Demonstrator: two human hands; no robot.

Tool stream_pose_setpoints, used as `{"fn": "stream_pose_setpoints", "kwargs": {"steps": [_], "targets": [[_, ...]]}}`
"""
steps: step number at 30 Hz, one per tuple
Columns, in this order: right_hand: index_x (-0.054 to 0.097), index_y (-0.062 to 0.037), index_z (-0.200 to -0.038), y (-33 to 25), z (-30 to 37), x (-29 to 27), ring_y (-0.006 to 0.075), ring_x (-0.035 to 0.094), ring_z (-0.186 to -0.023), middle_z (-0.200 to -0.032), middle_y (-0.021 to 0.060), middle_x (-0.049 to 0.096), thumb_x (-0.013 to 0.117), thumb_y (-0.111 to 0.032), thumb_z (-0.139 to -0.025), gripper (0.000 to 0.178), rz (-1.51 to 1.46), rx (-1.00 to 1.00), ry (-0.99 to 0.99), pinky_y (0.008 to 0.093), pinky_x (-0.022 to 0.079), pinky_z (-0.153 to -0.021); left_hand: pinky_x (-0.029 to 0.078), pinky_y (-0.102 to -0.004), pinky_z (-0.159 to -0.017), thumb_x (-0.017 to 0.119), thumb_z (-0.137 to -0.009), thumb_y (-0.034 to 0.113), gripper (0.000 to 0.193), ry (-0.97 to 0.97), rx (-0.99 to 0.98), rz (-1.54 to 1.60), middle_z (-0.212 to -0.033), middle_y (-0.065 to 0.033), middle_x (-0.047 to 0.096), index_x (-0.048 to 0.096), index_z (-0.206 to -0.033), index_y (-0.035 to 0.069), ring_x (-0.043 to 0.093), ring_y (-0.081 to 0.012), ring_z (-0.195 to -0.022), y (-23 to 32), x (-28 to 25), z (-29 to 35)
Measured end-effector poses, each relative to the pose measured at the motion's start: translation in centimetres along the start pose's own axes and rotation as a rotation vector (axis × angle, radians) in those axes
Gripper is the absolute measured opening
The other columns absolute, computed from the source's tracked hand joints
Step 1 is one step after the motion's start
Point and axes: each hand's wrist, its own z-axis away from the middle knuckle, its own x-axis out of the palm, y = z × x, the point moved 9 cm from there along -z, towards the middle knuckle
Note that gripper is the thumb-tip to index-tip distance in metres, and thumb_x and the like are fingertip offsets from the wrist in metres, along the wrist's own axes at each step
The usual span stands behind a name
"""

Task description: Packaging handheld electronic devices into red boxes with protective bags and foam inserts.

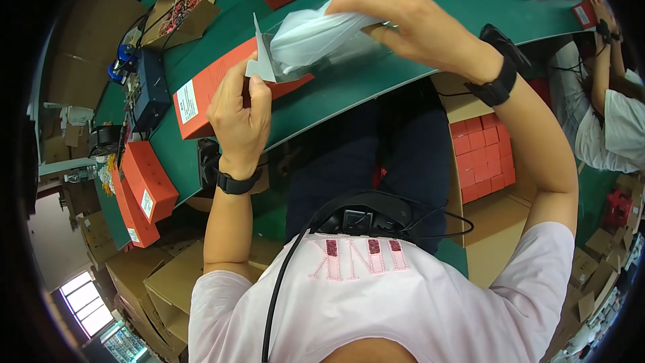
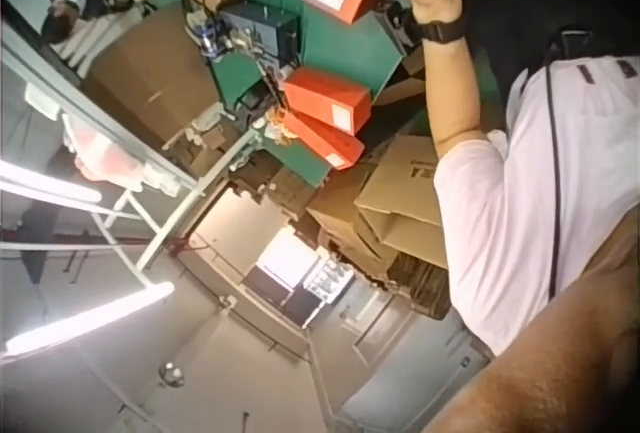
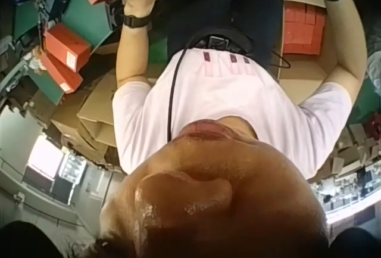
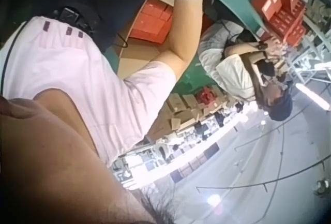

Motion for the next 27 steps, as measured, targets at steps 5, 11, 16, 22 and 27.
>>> {"fn": "stream_pose_setpoints", "kwargs": {"steps": [5, 11, 16, 22, 27], "targets": [[0.06, -0.0136, -0.137, 2.5, 1.3, 3.7, 0.0341, 0.039, -0.138, -0.153, 0.0115, 0.042, 0.05, -0.008, -0.095, 0.044, -0.196, 0.105, -0.22, 0.0454, 0.039, -0.112, 0.047, -0.0346, -0.058, 0.06, -0.087, -0.001, 0.026, 0.006, -0.016, -0.006, -0.077, -0.0116, 0.062, 0.067, -0.112, -0.004, 0.057, -0.0222, -0.062, -0.2, -0.3, 0.0], [0.057, -0.0124, -0.139, 2.4, 1.1, 5.5, 0.0358, 0.04, -0.139, -0.151, 0.0138, 0.047, 0.059, -0.015, -0.092, 0.047, 0.042, 0.022, -0.157, 0.0478, 0.035, -0.115, 0.047, -0.0339, -0.06, 0.06, -0.09, 0.0, 0.024, -0.009, -0.024, -0.001, -0.077, -0.0109, 0.062, 0.068, -0.112, -0.002, 0.059, -0.0215, -0.065, -0.1, -0.3, 0.0], [0.061, -0.0114, -0.135, -0.3, -0.7, 3.9, 0.0363, 0.041, -0.137, -0.147, 0.0142, 0.05, 0.065, -0.021, -0.088, 0.048, 0.267, -0.01, -0.014, 0.0476, 0.034, -0.115, 0.048, -0.0333, -0.059, 0.062, -0.09, 0.0, 0.022, -0.026, 0.004, 0.0, -0.077, -0.0099, 0.063, 0.069, -0.11, -0.002, 0.059, -0.0209, -0.064, 0.3, -0.3, -0.6], [0.063, -0.0037, -0.127, -3.8, -2.0, 6.8, 0.0293, 0.059, -0.101, -0.112, 0.0124, 0.06, 0.077, -0.028, -0.082, 0.054, 0.033, -0.041, -0.194, 0.0387, 0.052, -0.088, 0.051, -0.0318, -0.059, 0.065, -0.088, 0.001, 0.023, -0.058, -0.046, 0.051, -0.079, -0.0088, 0.064, 0.069, -0.11, -0.001, 0.062, -0.0202, -0.065, 0.1, -0.6, -0.7], [0.064, -0.0047, -0.126, -1.8, -0.8, 2.3, 0.0301, 0.061, -0.109, -0.119, 0.0139, 0.063, 0.073, -0.024, -0.088, 0.044, 0.009, 0.034, 0.11, 0.0369, 0.051, -0.092, 0.049, -0.0432, -0.099, 0.087, -0.072, 0.019, 0.089, -0.259, 0.189, -0.128, -0.132, -0.0209, 0.055, 0.044, -0.147, 0.002, 0.056, -0.0353, -0.118, 1.8, -0.9, -2.9]]}}
